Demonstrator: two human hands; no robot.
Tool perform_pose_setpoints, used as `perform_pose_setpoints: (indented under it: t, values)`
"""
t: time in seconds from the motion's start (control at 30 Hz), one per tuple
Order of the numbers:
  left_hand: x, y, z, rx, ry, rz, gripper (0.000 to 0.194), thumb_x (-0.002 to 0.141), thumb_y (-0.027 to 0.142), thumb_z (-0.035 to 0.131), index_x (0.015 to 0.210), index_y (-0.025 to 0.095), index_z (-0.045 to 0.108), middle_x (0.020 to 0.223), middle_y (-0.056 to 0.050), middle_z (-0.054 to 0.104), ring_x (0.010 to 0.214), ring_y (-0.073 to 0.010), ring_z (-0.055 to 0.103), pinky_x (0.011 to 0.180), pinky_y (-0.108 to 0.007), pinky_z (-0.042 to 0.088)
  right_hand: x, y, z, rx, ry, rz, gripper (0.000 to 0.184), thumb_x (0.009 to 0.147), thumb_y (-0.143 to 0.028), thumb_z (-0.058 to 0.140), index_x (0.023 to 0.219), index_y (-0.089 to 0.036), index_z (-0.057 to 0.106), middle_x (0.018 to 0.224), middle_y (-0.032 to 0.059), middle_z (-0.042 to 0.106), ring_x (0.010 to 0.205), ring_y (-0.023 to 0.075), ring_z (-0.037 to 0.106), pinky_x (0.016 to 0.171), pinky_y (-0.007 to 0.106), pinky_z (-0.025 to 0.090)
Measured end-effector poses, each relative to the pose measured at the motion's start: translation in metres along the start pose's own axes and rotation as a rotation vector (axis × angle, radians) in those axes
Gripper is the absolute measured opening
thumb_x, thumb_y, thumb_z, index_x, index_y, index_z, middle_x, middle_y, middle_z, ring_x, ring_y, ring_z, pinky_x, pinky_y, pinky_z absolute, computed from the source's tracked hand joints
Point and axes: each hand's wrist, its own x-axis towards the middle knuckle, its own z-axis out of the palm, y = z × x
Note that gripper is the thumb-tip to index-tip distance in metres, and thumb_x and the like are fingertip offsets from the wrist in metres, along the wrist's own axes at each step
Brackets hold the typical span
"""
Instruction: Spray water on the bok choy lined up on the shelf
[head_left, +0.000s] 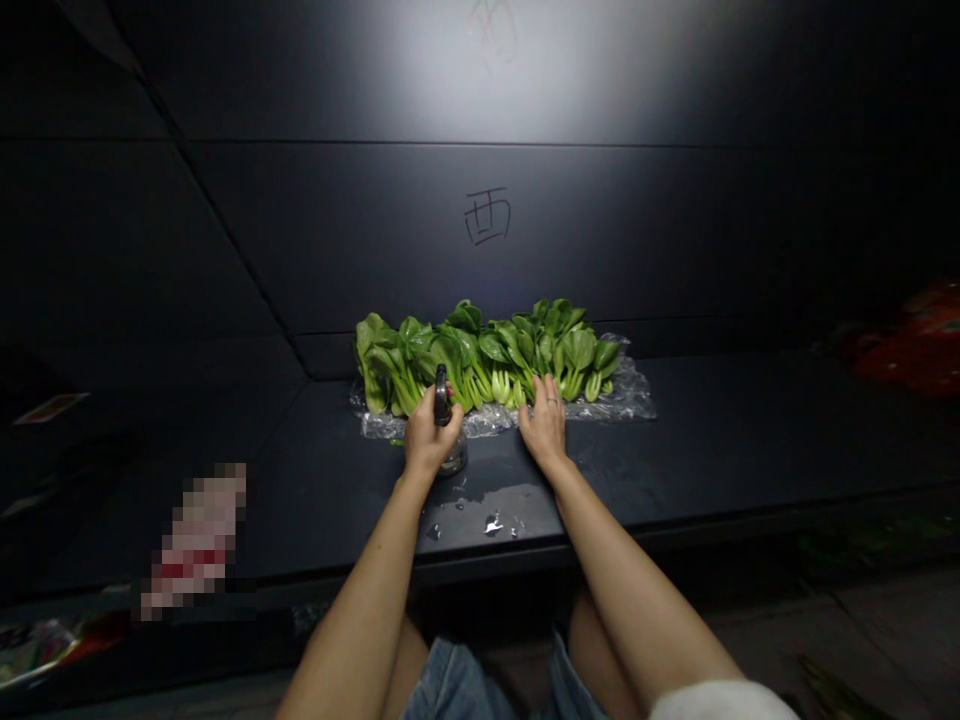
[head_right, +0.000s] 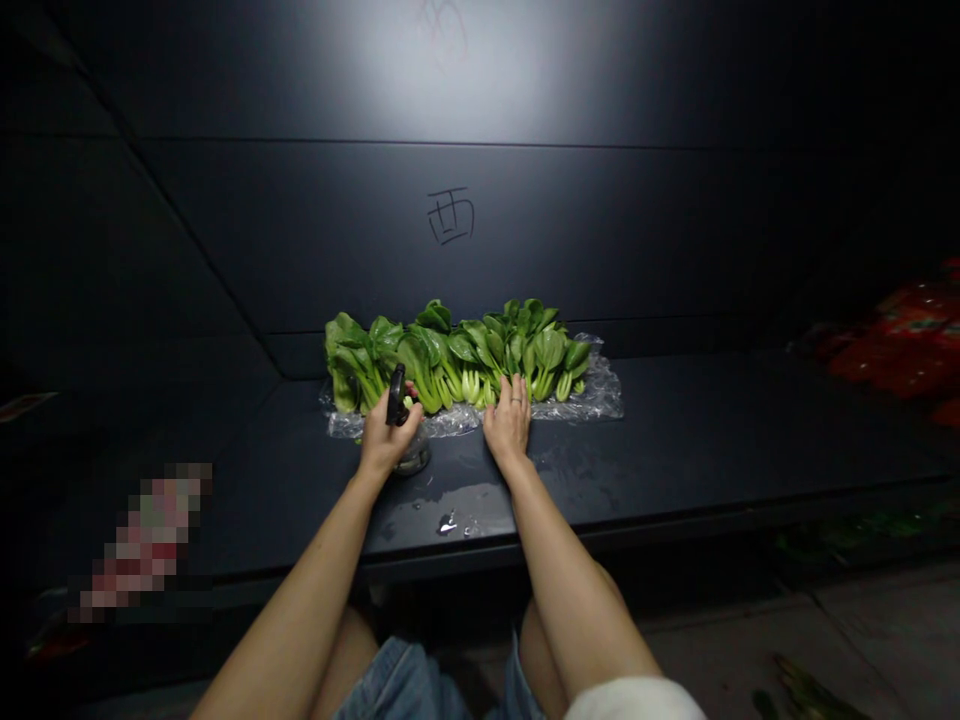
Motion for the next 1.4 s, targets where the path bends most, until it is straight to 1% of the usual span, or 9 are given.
perform_pose_setpoints:
  t: [0.13, 0.23, 0.43, 0.57, 0.7, 0.87, 1.13, 1.4]
  values:
    - [-0.001, 0.001, 0.002, -0.007, 0.006, -0.005, 0.03, 0.081, 0.027, 0.06, 0.109, 0.019, 0.062, 0.101, -0.007, 0.071, 0.087, -0.0198, 0.069, 0.079, -0.031, 0.055, 0.002, 0.002, -0.005, -0.028, 0.009, 0.009, 0.059, 0.087, -0.016, 0.044, 0.144, -0.005, 0.042, 0.156, 0.0217, 0.035, 0.147, 0.0286, 0.028, 0.117, 0.045, 0.03]
    - [-0.002, 0.003, 0.005, -0.006, 0.0, -0.007, 0.027, 0.081, 0.029, 0.06, 0.107, 0.02, 0.063, 0.099, -0.007, 0.071, 0.086, -0.0199, 0.069, 0.077, -0.031, 0.055, 0.004, 0.006, -0.01, -0.044, -0.004, 0.028, 0.059, 0.087, -0.017, 0.044, 0.145, -0.005, 0.041, 0.156, 0.0215, 0.034, 0.147, 0.0297, 0.028, 0.117, 0.046, 0.031]
    - [-0.003, 0.01, 0.009, -0.006, -0.039, 0.007, 0.024, 0.082, 0.03, 0.057, 0.104, 0.02, 0.062, 0.096, -0.006, 0.07, 0.082, -0.0183, 0.068, 0.073, -0.028, 0.053, 0.006, 0.023, -0.018, -0.085, -0.005, 0.064, 0.061, 0.086, -0.018, 0.045, 0.146, -0.006, 0.04, 0.155, 0.0225, 0.035, 0.147, 0.0313, 0.028, 0.115, 0.049, 0.032]
    - [-0.004, 0.017, 0.011, 0.053, -0.064, 0.019, 0.026, 0.082, 0.032, 0.057, 0.104, 0.019, 0.062, 0.095, -0.006, 0.069, 0.076, -0.0174, 0.066, 0.073, -0.029, 0.051, 0.006, 0.033, -0.022, -0.103, 0.006, 0.078, 0.06, 0.086, -0.02, 0.044, 0.145, -0.007, 0.04, 0.155, 0.0227, 0.035, 0.146, 0.0316, 0.029, 0.114, 0.049, 0.034]
    - [-0.006, 0.02, 0.014, 0.083, -0.067, 0.022, 0.023, 0.082, 0.032, 0.056, 0.101, 0.02, 0.062, 0.088, -0.004, 0.068, 0.075, -0.0171, 0.064, 0.071, -0.028, 0.049, 0.006, 0.037, -0.024, -0.121, 0.007, 0.086, 0.06, 0.087, -0.02, 0.043, 0.146, -0.007, 0.038, 0.155, 0.0224, 0.035, 0.146, 0.0311, 0.029, 0.114, 0.047, 0.033]
    - [-0.008, 0.024, 0.019, 0.1, -0.061, 0.016, 0.02, 0.082, 0.032, 0.055, 0.097, 0.02, 0.062, 0.085, -0.004, 0.068, 0.074, -0.0168, 0.064, 0.069, -0.026, 0.048, 0.007, 0.039, -0.026, -0.119, 0.004, 0.097, 0.061, 0.087, -0.022, 0.045, 0.146, -0.008, 0.038, 0.156, 0.0225, 0.033, 0.145, 0.0322, 0.031, 0.113, 0.048, 0.034]
    - [-0.008, 0.028, 0.023, 0.072, -0.077, 0.03, 0.026, 0.08, 0.032, 0.056, 0.102, 0.02, 0.062, 0.089, -0.004, 0.069, 0.075, -0.0173, 0.065, 0.072, -0.028, 0.049, 0.007, 0.045, -0.032, -0.11, 0.005, 0.112, 0.062, 0.087, -0.021, 0.045, 0.147, -0.009, 0.037, 0.156, 0.0222, 0.033, 0.146, 0.0317, 0.028, 0.112, 0.049, 0.034]
    - [-0.013, 0.03, 0.03, 0.022, -0.083, 0.021, 0.022, 0.082, 0.031, 0.056, 0.099, 0.02, 0.062, 0.089, -0.004, 0.068, 0.074, -0.0168, 0.064, 0.072, -0.028, 0.049, 0.007, 0.055, -0.037, -0.098, 0.027, 0.138, 0.062, 0.086, -0.02, 0.045, 0.146, -0.009, 0.038, 0.155, 0.0225, 0.035, 0.144, 0.0323, 0.032, 0.111, 0.05, 0.035]
